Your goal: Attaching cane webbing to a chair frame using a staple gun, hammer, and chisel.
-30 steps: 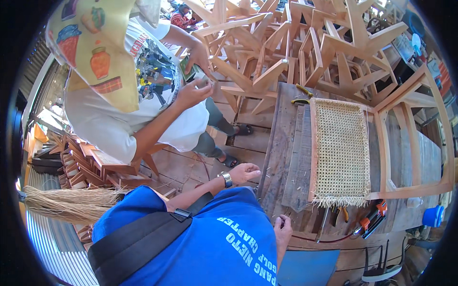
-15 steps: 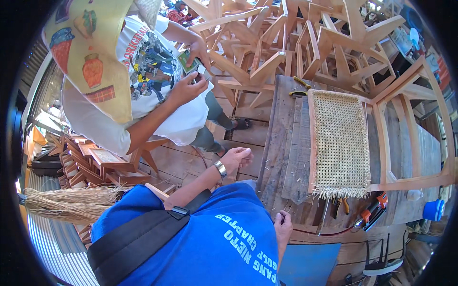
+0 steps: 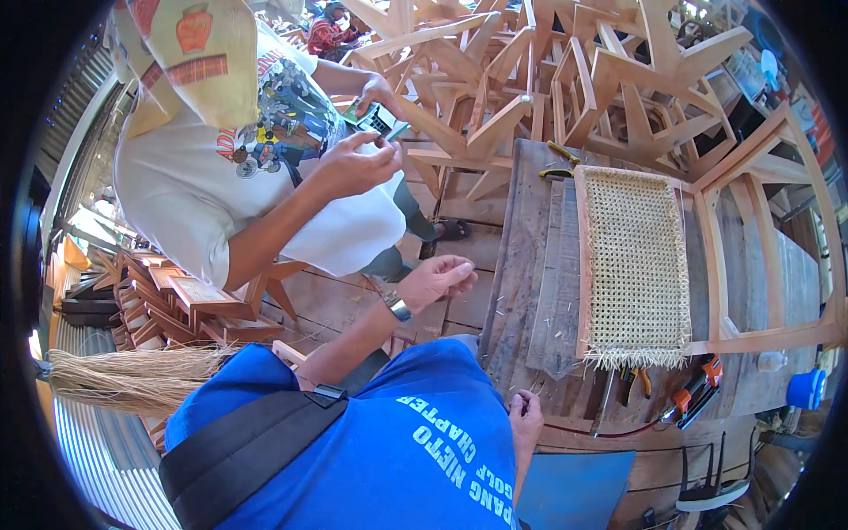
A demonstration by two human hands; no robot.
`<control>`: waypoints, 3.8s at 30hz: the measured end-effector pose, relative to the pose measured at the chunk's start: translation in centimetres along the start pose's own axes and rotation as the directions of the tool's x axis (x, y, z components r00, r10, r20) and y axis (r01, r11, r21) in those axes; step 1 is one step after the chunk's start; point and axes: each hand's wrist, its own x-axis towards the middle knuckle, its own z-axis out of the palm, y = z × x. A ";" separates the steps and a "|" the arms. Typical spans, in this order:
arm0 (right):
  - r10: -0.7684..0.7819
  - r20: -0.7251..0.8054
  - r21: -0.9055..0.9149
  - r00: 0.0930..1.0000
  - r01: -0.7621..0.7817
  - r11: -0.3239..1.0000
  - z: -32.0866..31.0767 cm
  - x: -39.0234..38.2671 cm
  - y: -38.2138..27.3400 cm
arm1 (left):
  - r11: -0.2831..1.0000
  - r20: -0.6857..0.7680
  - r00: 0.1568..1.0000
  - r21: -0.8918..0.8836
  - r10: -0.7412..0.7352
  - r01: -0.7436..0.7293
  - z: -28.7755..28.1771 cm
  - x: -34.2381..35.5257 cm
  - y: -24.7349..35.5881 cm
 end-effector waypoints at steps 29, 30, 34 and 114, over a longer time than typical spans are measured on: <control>0.049 -0.043 -0.065 0.998 -0.051 0.997 -1.7 -0.3 -1.4 | 0.320 0.249 0.702 -0.947 0.668 0.031 -3.6 0.8 4.7; 0.062 -0.035 -0.043 0.997 -0.063 0.997 -1.6 -0.5 -1.9 | 0.316 0.245 0.703 -0.948 0.668 0.030 -3.9 0.9 4.9; 0.065 -0.031 -0.067 0.997 -0.067 0.995 -1.6 -1.0 -2.3 | 0.453 0.381 0.656 -0.889 0.652 0.067 -3.2 0.7 8.6; -0.243 0.063 0.296 0.968 0.214 0.931 -0.7 2.6 -15.6 | 0.220 -0.118 0.885 -0.946 0.450 -0.238 -9.9 5.1 9.7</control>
